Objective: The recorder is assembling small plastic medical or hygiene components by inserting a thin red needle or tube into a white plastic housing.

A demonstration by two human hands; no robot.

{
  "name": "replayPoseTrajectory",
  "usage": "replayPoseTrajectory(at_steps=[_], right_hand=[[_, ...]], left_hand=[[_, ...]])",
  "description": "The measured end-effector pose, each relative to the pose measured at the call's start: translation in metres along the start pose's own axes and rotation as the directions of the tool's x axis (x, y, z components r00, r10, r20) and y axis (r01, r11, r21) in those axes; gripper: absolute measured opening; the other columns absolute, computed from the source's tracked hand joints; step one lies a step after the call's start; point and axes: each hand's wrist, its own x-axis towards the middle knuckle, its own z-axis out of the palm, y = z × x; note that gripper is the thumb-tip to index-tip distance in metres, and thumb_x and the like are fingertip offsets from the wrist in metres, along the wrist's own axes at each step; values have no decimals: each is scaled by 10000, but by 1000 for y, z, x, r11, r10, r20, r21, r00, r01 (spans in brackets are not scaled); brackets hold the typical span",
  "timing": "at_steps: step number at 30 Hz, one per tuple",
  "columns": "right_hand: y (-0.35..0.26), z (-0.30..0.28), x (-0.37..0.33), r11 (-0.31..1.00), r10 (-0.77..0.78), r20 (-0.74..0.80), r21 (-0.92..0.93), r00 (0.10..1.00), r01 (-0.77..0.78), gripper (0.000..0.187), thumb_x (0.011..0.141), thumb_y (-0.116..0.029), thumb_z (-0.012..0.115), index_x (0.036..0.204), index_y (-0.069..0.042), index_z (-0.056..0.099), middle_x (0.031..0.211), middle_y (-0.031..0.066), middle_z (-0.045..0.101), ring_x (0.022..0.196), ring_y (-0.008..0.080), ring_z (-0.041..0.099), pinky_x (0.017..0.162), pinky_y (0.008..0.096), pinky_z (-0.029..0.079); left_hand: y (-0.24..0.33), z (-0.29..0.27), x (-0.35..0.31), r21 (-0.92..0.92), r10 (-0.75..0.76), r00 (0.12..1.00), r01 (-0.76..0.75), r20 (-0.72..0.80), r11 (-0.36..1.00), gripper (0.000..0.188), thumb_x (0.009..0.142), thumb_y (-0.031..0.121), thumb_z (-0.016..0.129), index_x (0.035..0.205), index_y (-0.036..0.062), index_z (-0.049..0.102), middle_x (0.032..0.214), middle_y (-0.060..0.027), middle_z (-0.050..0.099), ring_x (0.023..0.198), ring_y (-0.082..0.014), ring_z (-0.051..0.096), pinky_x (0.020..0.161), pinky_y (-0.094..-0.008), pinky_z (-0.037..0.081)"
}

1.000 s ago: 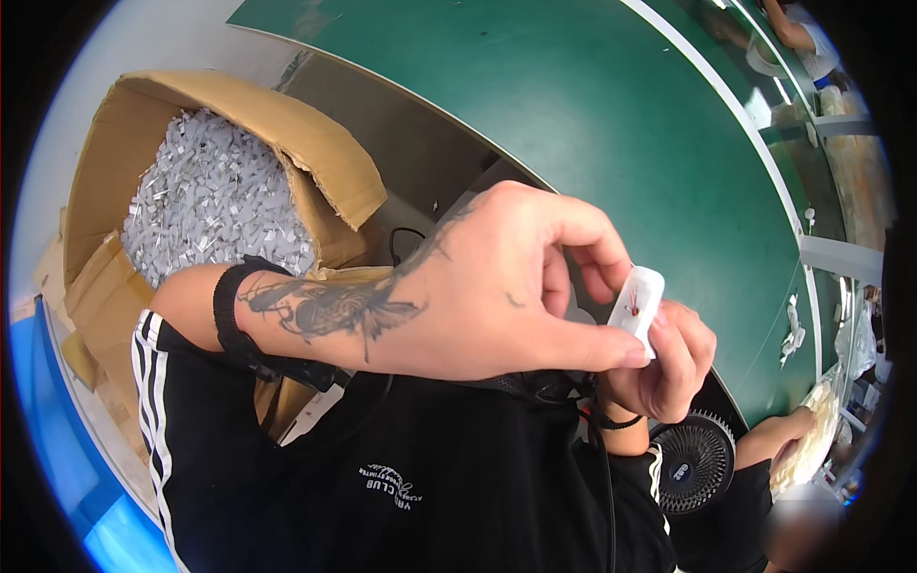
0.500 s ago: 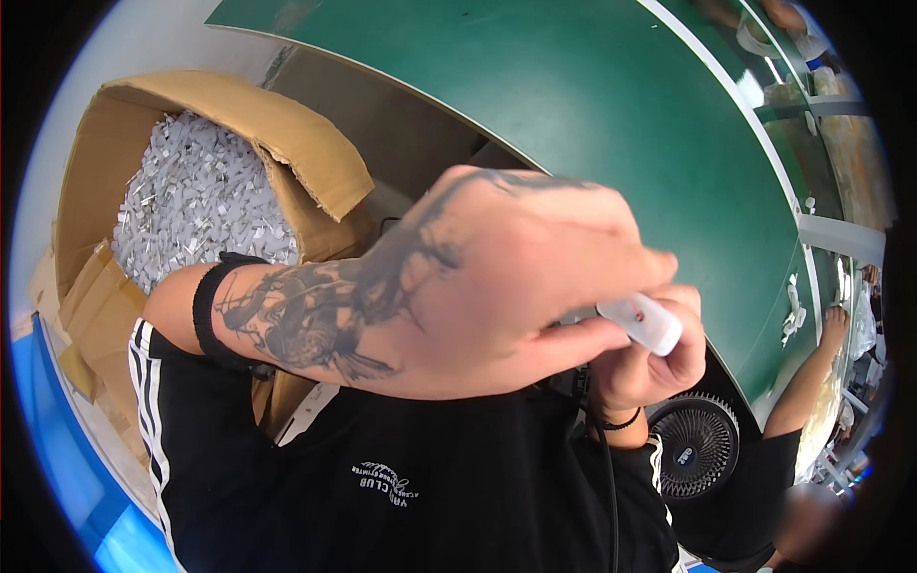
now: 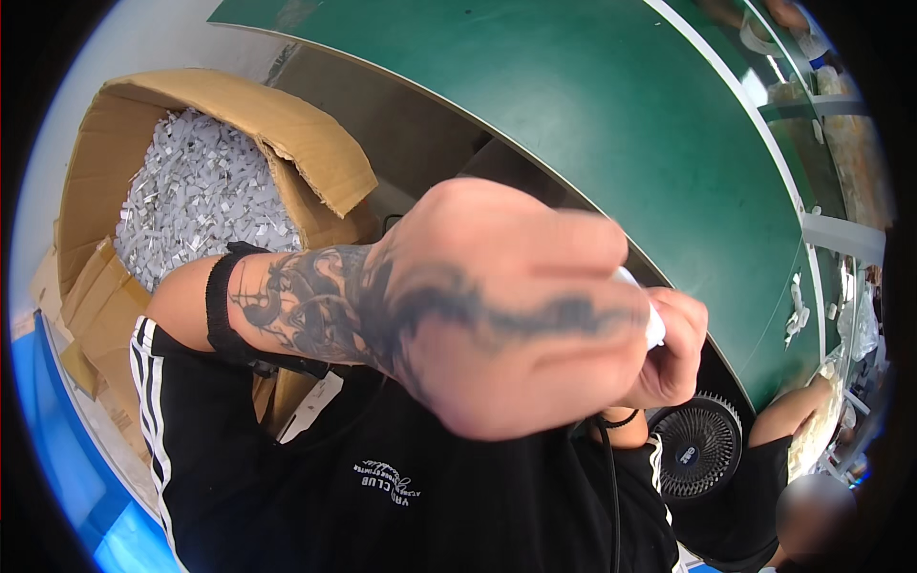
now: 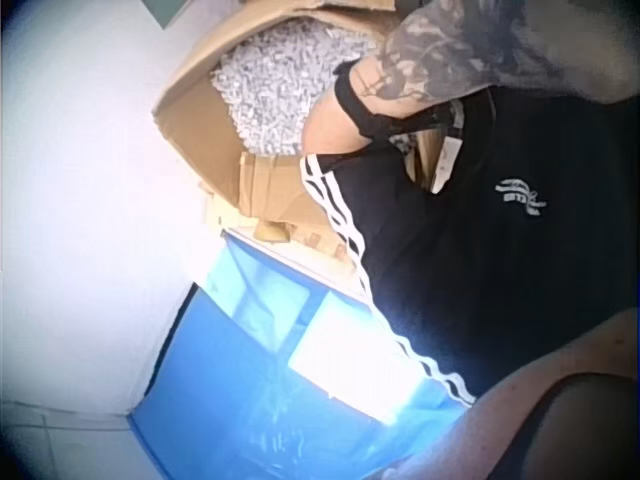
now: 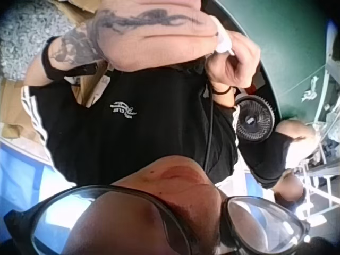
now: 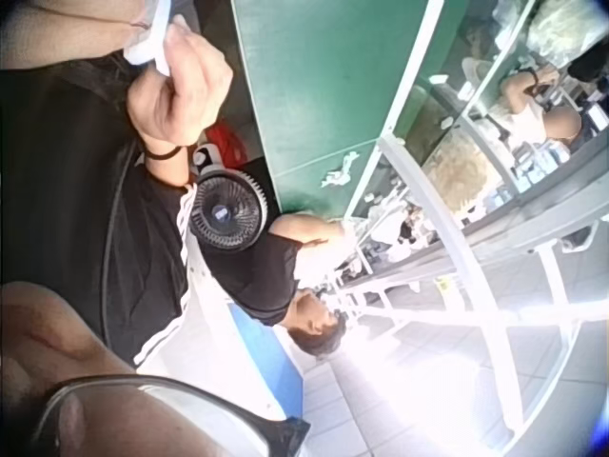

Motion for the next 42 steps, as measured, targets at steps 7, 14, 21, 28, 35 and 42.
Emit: replayPoseTrajectory(at_steps=[7,14,21,28,35,42], right_hand=[[3,4,-9,975,80,-26,212,996,-73,257,721,60,727,928,31,577,883,132,585,696,208,637,622,292,568],[-1,4,-11,950,142,-19,282,990,-131,209,757,18,710,910,24,568,861,130,590,692,185,615,607,266,527],[2,5,-24,876,264,-10,420,964,-236,201,780,-33,703,921,30,574,839,125,585,661,161,583,583,253,467],[4,7,-23,888,214,-36,422,976,-179,197,770,-18,698,918,33,578,835,126,582,648,166,584,566,256,455],[-1,8,-17,859,255,6,457,967,-230,191,769,-48,729,890,6,592,831,102,591,658,161,587,568,246,455],[-5,5,-20,800,382,17,495,924,-340,164,792,-75,727,864,-6,596,810,93,597,674,146,579,573,246,454]], left_hand=[[0,6,4,-462,-438,899,398,22,792,187,713,0,766,888,31,708,833,-42,630,625,-90,565,447,-187,407],[5,10,4,-535,-419,908,359,11,765,199,703,-8,765,890,31,711,842,-59,624,666,-106,581,475,-189,436],[6,12,2,-648,-519,844,473,137,597,218,709,-11,754,919,35,720,866,-74,647,705,-98,615,502,-191,492],[4,8,5,-635,-550,788,580,277,510,223,702,3,774,916,36,719,870,-71,647,711,-95,615,536,-191,486],[12,27,1,-533,-445,892,341,-76,774,249,680,27,802,910,97,737,778,-27,616,644,-136,586,524,-243,445],[8,27,3,-569,-469,883,385,-2,727,235,679,20,801,895,86,735,768,-40,630,629,-141,598,523,-239,456]])
